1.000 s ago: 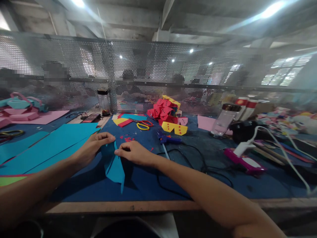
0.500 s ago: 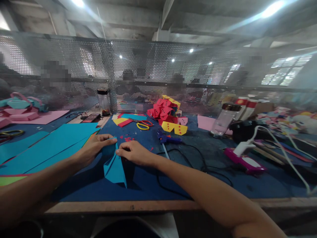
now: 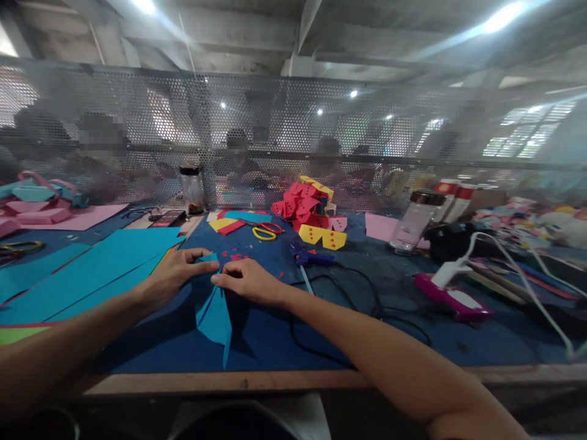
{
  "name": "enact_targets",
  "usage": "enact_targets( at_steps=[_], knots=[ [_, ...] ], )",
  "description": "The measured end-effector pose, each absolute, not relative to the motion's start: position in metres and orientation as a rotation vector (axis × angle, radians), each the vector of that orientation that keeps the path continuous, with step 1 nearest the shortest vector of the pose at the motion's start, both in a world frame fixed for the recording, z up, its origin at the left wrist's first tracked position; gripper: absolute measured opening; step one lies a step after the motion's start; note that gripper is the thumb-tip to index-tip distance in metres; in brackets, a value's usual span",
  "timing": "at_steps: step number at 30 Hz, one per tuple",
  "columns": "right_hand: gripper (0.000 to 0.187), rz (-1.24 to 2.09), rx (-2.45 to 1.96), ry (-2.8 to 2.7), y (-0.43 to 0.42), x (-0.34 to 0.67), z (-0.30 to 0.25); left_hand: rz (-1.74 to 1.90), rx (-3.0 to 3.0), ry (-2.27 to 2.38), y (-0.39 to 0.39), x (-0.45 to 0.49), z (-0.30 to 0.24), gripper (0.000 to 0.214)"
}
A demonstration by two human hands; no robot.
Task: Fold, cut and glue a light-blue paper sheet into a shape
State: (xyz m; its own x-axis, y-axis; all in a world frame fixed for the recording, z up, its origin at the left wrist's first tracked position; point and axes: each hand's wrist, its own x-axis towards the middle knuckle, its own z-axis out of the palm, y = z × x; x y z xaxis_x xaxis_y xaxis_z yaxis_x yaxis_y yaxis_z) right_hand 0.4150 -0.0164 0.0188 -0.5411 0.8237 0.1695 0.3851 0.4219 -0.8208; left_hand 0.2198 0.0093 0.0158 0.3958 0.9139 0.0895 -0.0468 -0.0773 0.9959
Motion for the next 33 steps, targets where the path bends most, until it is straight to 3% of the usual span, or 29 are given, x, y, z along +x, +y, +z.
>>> enact_targets(
  at_steps=[12,33],
  knots=[
    [0.047,1.0,-0.993,-2.123,-0.0134,0.4151,0.017,0.974,1.434,0.846,0.0086,0.2185,0.0133,0.041],
    [0.049,1.027,-0.99,-2.061,-0.0129,0.4145,0.0169,1.094,1.389,0.911,0.0104,0.2186,0.0138,0.042]
  ],
)
